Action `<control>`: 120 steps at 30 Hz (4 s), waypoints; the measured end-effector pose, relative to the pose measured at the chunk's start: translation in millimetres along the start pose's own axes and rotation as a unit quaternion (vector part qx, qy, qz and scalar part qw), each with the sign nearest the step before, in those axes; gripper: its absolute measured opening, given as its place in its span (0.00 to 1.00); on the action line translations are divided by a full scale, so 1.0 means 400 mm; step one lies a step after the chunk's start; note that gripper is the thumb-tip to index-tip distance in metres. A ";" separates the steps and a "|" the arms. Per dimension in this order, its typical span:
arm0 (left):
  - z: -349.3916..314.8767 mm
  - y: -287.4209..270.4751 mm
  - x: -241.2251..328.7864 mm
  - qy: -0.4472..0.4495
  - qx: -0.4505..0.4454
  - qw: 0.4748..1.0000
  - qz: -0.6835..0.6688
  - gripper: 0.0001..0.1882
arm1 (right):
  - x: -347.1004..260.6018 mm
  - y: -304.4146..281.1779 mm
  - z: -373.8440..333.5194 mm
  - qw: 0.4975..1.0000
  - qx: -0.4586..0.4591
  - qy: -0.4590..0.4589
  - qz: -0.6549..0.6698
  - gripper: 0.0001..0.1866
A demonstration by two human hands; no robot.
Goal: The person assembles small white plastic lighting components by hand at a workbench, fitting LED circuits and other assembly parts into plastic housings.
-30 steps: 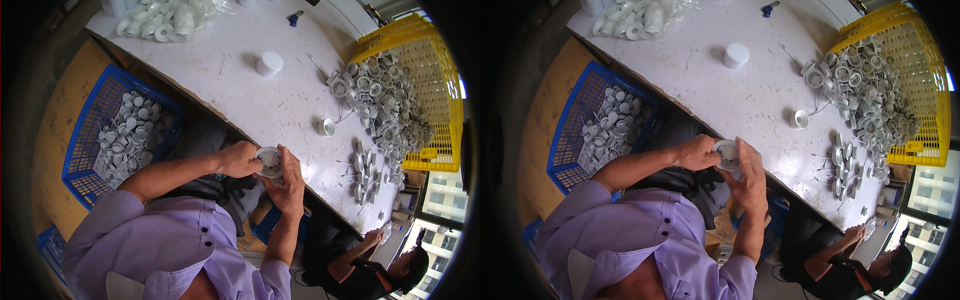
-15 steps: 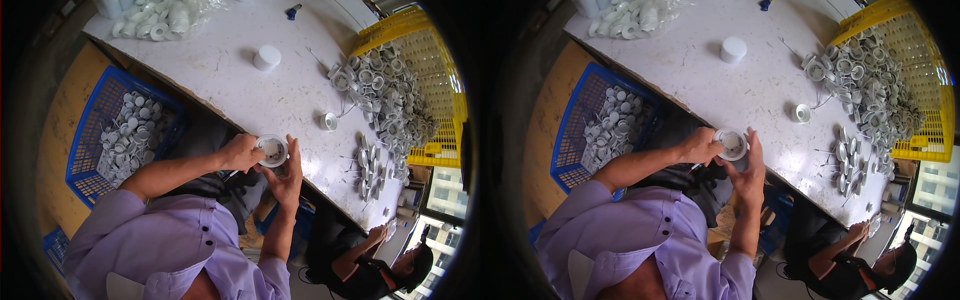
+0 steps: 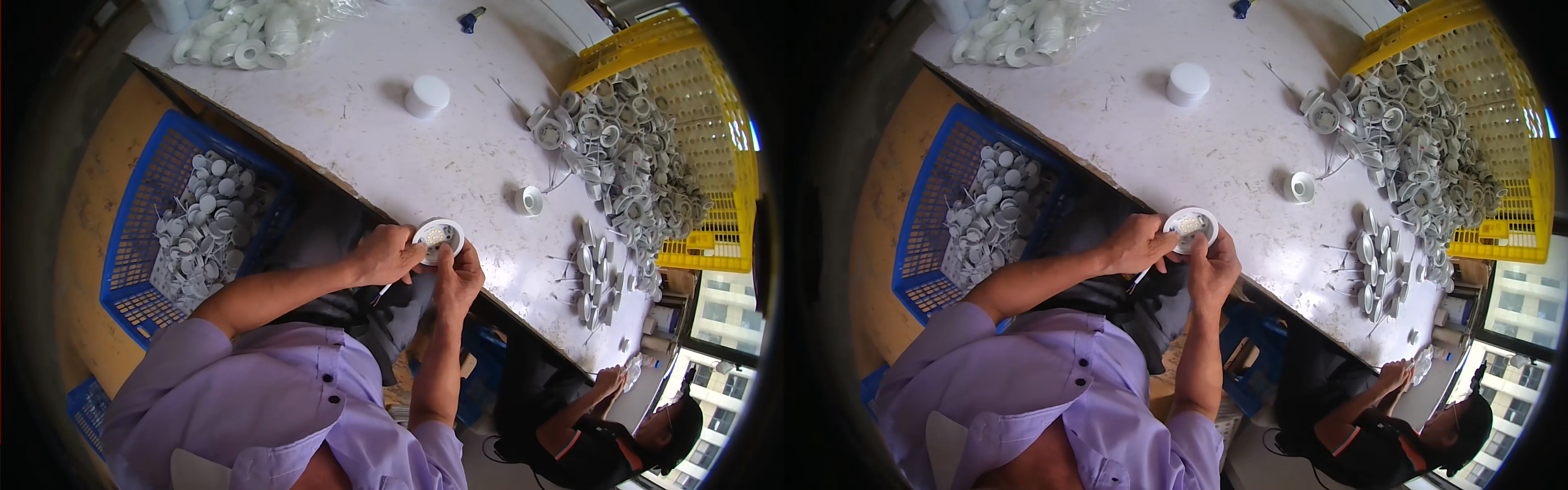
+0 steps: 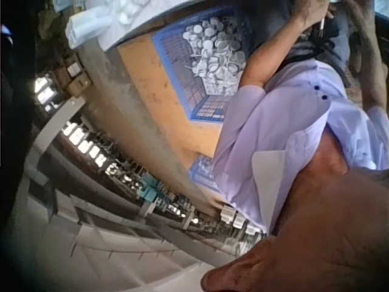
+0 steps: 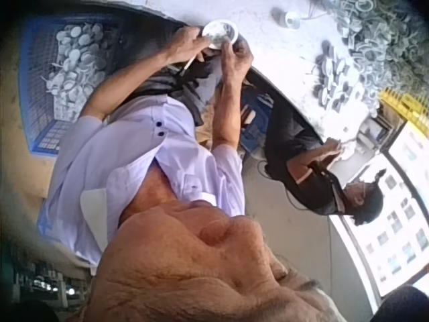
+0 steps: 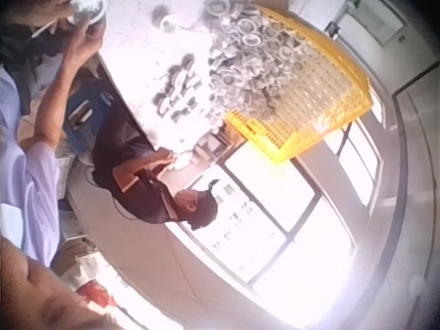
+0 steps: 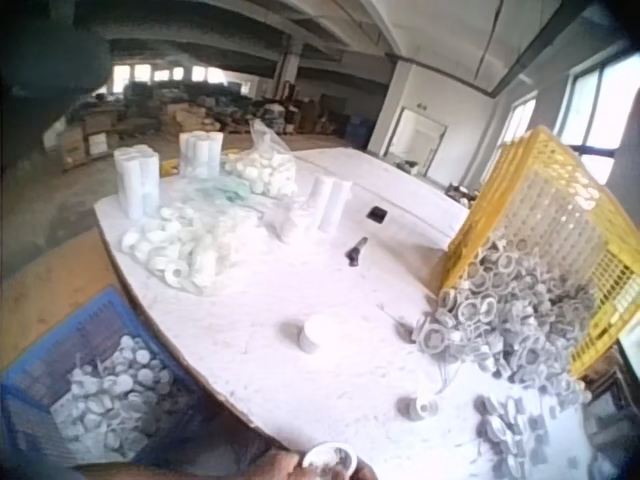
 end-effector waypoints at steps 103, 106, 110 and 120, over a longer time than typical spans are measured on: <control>-0.030 -0.033 -0.011 0.041 0.033 0.998 -0.030 0.17 | 0.038 -0.008 -0.026 0.999 -0.036 0.026 -0.031 0.25; -0.023 -0.030 -0.008 0.029 -0.002 0.996 -0.078 0.18 | -0.024 -0.034 -0.021 0.997 -0.063 -0.036 0.007 0.31; -0.004 -0.016 -0.012 0.044 -0.041 0.993 -0.103 0.19 | -0.110 -0.026 -0.025 0.946 -0.119 -0.203 -0.224 0.45; 0.037 0.074 -0.010 0.050 -0.127 0.985 -0.103 0.21 | -0.116 -0.071 -0.008 0.882 -0.092 -0.304 -0.349 0.48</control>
Point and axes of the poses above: each hand's wrist, its own z-axis towards the middle knuckle, its own y-axis out of the palm, x = y × z, the point moved 6 cm from there along z, towards the middle knuckle, and after that the axes turned 2 degrees about x, right-handed, at the moved point
